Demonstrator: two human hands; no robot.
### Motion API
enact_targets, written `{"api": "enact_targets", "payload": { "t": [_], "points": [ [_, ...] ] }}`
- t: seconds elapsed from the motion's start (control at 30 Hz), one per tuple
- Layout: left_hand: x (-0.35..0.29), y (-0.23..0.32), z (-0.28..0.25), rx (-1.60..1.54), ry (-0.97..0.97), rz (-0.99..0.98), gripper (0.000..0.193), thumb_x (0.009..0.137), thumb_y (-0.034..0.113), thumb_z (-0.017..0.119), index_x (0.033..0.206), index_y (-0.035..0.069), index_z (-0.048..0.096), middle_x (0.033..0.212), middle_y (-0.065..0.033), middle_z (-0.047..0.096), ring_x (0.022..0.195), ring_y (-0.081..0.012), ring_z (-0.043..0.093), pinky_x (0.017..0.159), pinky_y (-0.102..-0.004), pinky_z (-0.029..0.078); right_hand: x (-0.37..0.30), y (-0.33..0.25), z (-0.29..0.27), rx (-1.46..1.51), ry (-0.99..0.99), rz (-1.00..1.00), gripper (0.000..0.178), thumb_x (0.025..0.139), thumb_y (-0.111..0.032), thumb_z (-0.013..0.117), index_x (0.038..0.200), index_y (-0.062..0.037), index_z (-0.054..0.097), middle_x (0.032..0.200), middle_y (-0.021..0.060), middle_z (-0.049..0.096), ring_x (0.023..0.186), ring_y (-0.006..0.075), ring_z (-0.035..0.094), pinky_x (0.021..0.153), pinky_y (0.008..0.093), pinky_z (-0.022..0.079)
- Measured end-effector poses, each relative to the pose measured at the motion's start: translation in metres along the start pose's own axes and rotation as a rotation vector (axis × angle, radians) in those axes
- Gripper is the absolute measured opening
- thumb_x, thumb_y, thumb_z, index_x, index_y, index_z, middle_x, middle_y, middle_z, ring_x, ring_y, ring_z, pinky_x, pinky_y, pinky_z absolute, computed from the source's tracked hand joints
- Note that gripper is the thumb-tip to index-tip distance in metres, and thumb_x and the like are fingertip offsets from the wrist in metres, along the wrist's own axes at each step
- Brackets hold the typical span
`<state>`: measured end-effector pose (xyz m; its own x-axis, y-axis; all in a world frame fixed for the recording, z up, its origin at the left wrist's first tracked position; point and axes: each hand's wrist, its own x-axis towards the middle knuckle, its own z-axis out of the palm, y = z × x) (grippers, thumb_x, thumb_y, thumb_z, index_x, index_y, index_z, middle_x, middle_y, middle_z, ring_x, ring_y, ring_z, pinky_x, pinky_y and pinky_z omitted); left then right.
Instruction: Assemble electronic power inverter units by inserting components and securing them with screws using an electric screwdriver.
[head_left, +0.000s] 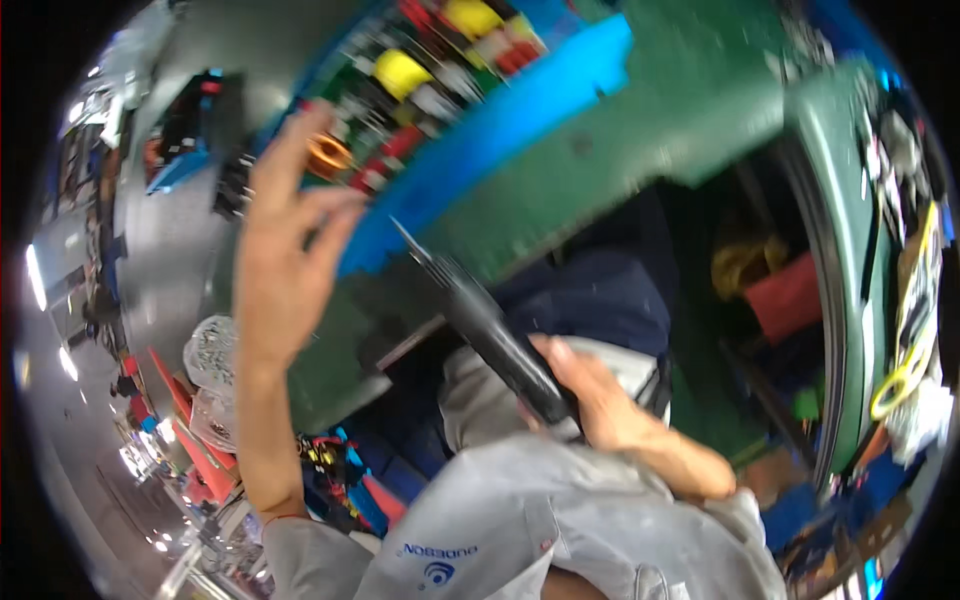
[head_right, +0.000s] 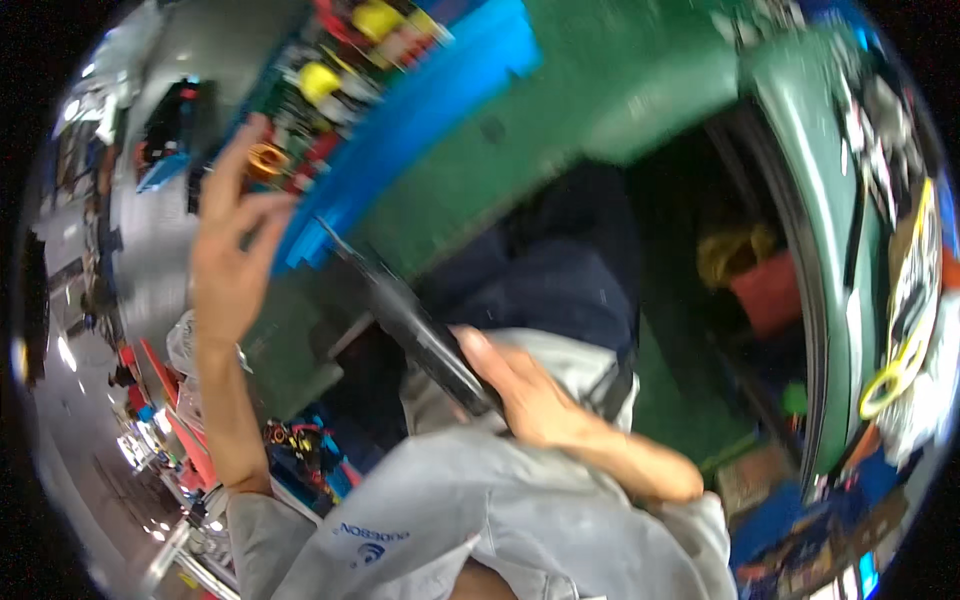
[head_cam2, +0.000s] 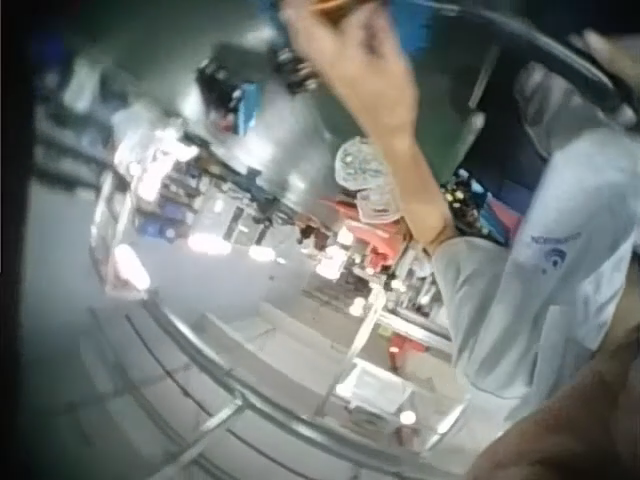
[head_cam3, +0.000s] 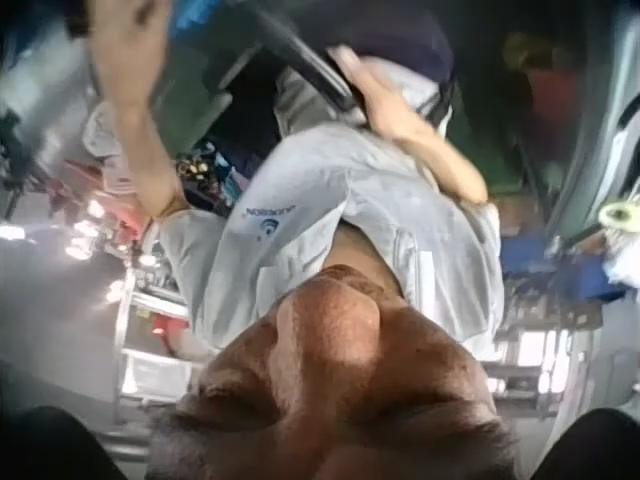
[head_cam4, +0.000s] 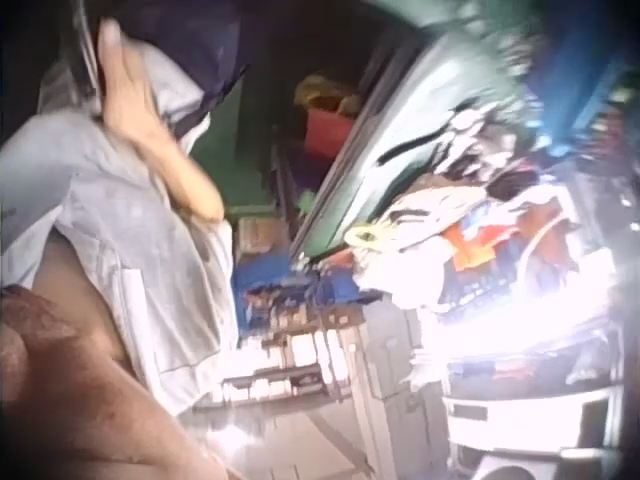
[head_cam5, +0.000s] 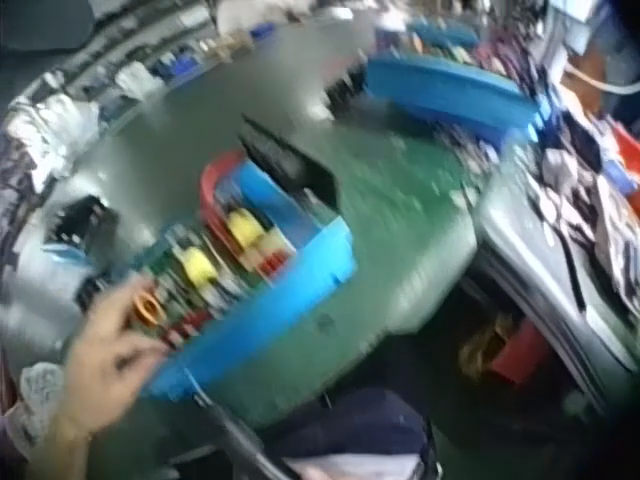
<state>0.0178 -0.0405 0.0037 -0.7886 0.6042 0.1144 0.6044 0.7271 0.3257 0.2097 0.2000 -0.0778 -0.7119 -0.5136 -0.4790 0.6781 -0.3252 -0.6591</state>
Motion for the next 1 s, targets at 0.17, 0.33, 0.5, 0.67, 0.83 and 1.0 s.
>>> {"api": "enact_targets", "payload": {
  "t": [0.17, 0.33, 0.5, 0.67, 0.83, 1.0],
  "points": [
    [-0.003, 0.005, 0.009, -0.134, -0.012, -0.051, 0.011, 0.080, 0.002, 0.076, 0.091, 0.002, 0.073, 0.154, -0.0157, 0.047, 0.146, -0.0354, 0.039, 0.119, -0.0449, 0.032, -0.001, 0.022, -0.004, 0.382, -0.071, 0.152, 0.089, 0.101, -0.071, 0.028, 0.139, 0.0051, 0.051, 0.081, 0.0110, 0.067, 0.064, 0.0169, 0.063, 0.058, 0.0282, 0.049],
    [-0.002, 0.005, 0.006, -0.221, 0.003, -0.054, 0.012, 0.080, -0.001, 0.076, 0.092, 0.002, 0.074, 0.155, -0.0165, 0.046, 0.146, -0.0353, 0.039, 0.118, -0.0452, 0.033, -0.007, 0.013, -0.003, 0.440, -0.127, 0.227, 0.093, 0.100, -0.074, 0.025, 0.143, 0.0041, 0.048, 0.063, 0.0108, 0.059, 0.052, 0.0178, 0.053, 0.050, 0.0291, 0.040],
    [0.001, -0.003, 0.005, -0.210, -0.001, -0.035, 0.013, 0.078, 0.001, 0.077, 0.090, 0.004, 0.073, 0.153, -0.0141, 0.049, 0.144, -0.0351, 0.043, 0.115, -0.0452, 0.036, -0.003, 0.021, -0.003, 0.631, -0.228, 0.196, 0.091, 0.101, -0.073, 0.022, 0.145, 0.0029, 0.046, 0.063, 0.0097, 0.058, 0.053, 0.0174, 0.050, 0.054, 0.0292, 0.039],
    [0.007, -0.006, -0.001, -0.133, -0.010, 0.019, 0.014, 0.076, 0.004, 0.078, 0.088, 0.005, 0.070, 0.148, -0.0120, 0.054, 0.140, -0.0344, 0.047, 0.112, -0.0456, 0.040, -0.004, 0.006, 0.010, 0.400, -0.089, 0.208, 0.092, 0.101, -0.073, 0.022, 0.143, 0.0042, 0.047, 0.066, 0.0105, 0.060, 0.056, 0.0176, 0.051, 0.058, 0.0296, 0.041],
    [0.003, -0.005, -0.002, -0.122, -0.045, 0.034, 0.012, 0.078, 0.004, 0.075, 0.088, 0.004, 0.069, 0.147, -0.0124, 0.055, 0.142, -0.0348, 0.045, 0.114, -0.0463, 0.040, -0.003, 0.003, 0.016, 0.236, -0.006, 0.202, 0.101, 0.096, -0.080, 0.024, 0.142, 0.0079, 0.045, 0.069, 0.0113, 0.062, 0.061, 0.0169, 0.055, 0.060, 0.0292, 0.043],
    [-0.002, 0.009, -0.011, -0.079, -0.142, 0.029, 0.012, 0.082, -0.002, 0.065, 0.095, -0.001, 0.066, 0.147, -0.0160, 0.054, 0.144, -0.0363, 0.042, 0.117, -0.0483, 0.037, -0.006, 0.009, 0.010, 0.203, 0.009, 0.195, 0.107, 0.092, -0.084, 0.027, 0.142, 0.0086, 0.044, 0.072, 0.0113, 0.062, 0.062, 0.0163, 0.056, 0.059, 0.0285, 0.043]
  ]
}}
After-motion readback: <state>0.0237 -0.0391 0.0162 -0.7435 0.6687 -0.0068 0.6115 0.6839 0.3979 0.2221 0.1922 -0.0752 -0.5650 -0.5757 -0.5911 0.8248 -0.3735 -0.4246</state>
